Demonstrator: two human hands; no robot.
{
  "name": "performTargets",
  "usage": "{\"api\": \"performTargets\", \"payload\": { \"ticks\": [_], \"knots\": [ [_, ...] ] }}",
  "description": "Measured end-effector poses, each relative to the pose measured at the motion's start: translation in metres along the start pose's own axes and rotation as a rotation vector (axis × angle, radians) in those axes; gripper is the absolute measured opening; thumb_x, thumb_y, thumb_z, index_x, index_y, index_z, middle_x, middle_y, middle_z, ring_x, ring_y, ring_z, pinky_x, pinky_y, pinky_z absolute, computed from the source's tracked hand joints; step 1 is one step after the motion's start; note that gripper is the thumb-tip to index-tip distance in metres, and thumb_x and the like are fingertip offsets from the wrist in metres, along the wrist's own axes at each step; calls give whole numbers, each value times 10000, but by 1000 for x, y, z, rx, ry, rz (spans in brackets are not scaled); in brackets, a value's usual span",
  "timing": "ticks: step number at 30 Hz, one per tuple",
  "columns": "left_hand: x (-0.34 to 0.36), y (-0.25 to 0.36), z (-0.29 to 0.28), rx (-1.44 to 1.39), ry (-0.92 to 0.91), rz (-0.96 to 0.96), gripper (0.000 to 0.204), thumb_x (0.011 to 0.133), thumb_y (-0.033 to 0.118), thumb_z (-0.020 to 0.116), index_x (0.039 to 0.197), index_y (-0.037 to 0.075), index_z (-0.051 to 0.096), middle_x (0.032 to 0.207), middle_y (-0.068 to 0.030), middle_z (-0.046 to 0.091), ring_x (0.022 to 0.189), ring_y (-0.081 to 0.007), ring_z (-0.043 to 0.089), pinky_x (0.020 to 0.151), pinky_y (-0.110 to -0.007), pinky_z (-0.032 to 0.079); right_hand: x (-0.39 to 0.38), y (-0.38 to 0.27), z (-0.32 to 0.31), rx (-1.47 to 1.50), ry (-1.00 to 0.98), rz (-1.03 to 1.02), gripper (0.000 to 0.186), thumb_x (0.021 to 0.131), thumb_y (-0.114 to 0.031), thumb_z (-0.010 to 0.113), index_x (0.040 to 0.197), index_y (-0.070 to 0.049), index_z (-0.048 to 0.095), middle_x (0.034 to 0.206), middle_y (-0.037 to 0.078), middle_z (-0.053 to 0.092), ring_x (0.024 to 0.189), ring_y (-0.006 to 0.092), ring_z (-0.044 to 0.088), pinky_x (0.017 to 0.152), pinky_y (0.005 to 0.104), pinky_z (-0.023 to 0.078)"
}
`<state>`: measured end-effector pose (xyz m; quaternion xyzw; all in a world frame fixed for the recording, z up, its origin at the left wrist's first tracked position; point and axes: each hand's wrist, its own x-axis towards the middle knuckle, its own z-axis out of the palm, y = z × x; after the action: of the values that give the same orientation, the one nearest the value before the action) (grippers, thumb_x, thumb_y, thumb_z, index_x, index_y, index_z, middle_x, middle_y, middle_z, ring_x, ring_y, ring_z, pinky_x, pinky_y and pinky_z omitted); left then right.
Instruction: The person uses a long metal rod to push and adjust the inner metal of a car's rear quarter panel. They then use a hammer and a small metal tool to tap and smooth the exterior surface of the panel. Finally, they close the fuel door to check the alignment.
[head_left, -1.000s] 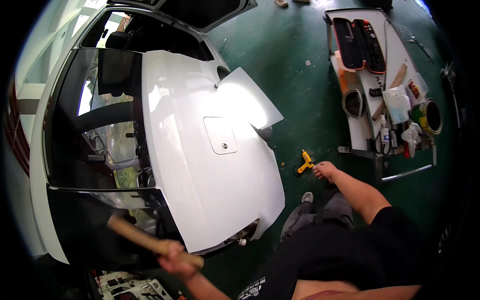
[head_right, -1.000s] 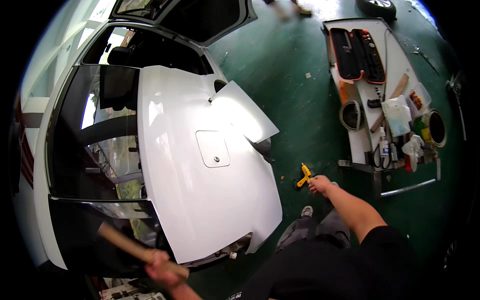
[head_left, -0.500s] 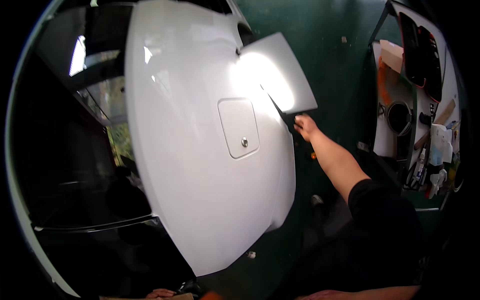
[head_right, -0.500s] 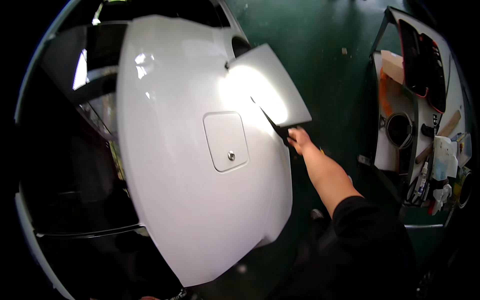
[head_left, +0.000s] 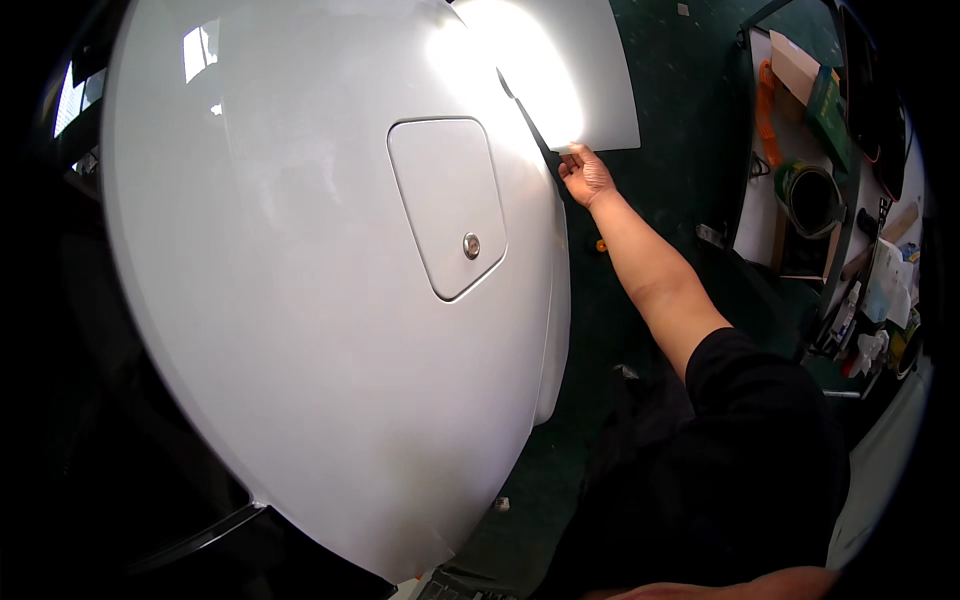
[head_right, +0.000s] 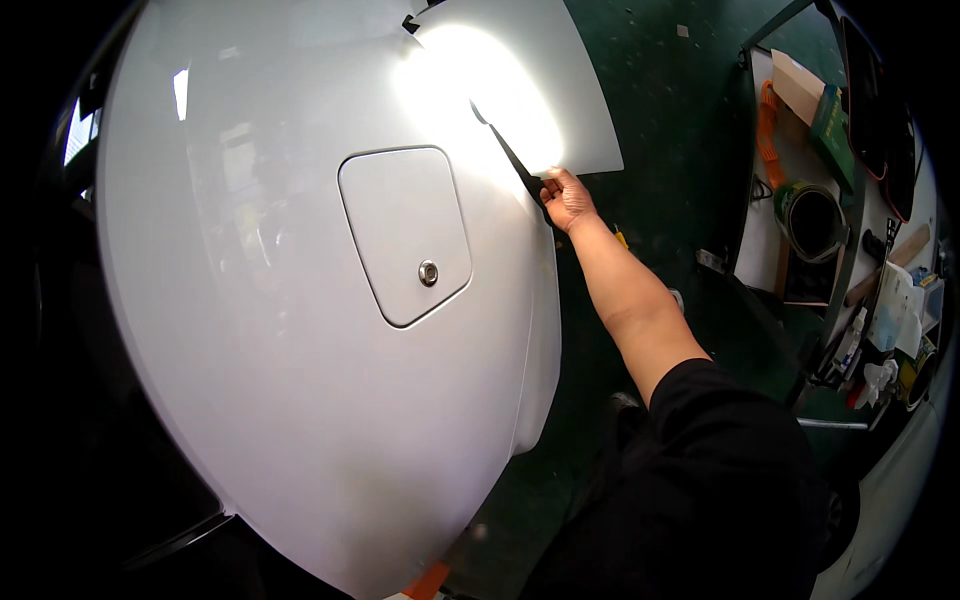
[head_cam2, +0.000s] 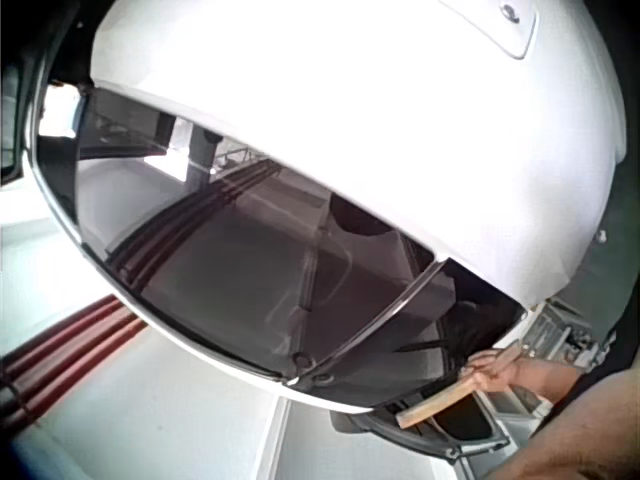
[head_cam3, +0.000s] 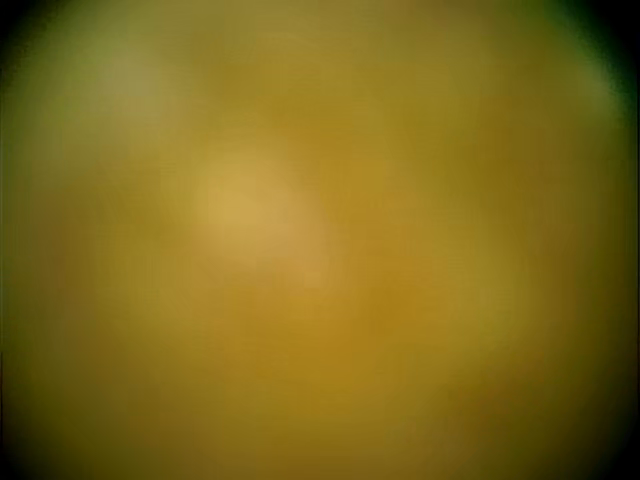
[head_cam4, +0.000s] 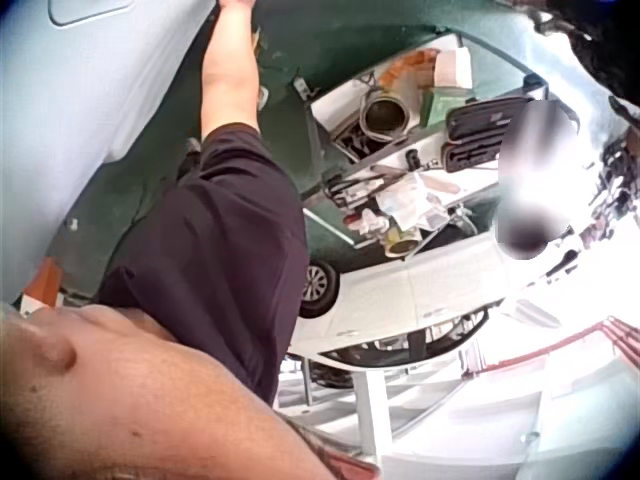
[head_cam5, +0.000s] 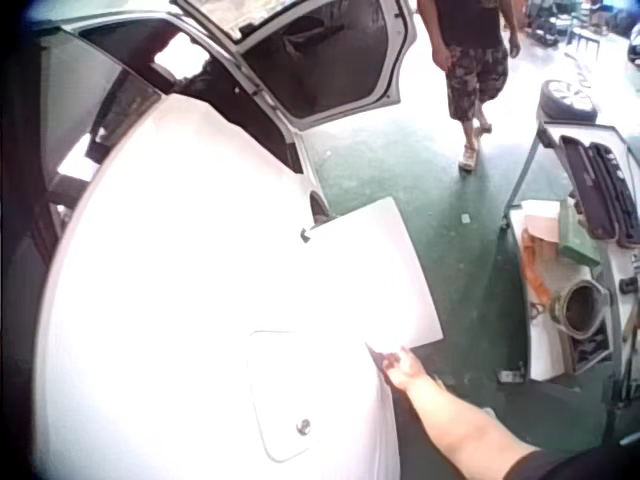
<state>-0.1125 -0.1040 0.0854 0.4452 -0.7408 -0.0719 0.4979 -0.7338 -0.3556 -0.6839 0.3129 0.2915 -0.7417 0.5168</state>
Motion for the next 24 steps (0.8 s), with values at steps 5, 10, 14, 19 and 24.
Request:
{"api": "performTargets", "payload": {
  "ticks": [5, 10, 14, 19, 24],
  "knots": [
    [-21, -63, -163, -406, -120, 92, 302, 977, 347, 636, 960, 74, 508, 563, 24, 389, 416, -104, 410, 371, -249, 349, 3, 0, -9, -41, -7, -16, 214, 853, -128, 786, 1019, -161, 655, 1027, -30, 679, 997, 119, 609, 877, 334, 444],
    [-28, -71, -184, -445, -89, 123, 325, 993, 380, 609, 958, 74, 504, 558, 25, 385, 412, -99, 406, 366, -241, 340, 7, -7, -14, -16, 11, 27, 186, 824, -60, 742, 965, -146, 656, 972, -18, 685, 954, 131, 623, 884, 344, 447],
    [-25, -78, -179, -415, -93, 153, 333, 1000, 394, 594, 949, 79, 497, 554, 24, 384, 412, -100, 409, 366, -238, 342, 13, -6, -15, -27, 92, 52, 174, 813, -35, 711, 943, -136, 654, 959, -4, 685, 937, 141, 623, 859, 341, 458],
    [-23, -53, -111, -181, -48, 94, 305, 1010, 365, 592, 1006, 70, 516, 577, 9, 425, 425, -106, 427, 389, -245, 371, 17, 1, -15, 17, 46, 51, 154, 786, -17, 693, 873, -134, 643, 899, -3, 670, 868, 152, 618, 822, 338, 467],
    [0, 9, 56, 214, 44, -38, 286, 1023, 316, 591, 1113, 47, 557, 616, -16, 493, 441, -113, 450, 421, -257, 411, 20, 6, -16, 38, 125, 39, 169, 779, -7, 670, 884, -138, 649, 909, 4, 701, 856, 157, 651, 824, 351, 458]
  ]
}}
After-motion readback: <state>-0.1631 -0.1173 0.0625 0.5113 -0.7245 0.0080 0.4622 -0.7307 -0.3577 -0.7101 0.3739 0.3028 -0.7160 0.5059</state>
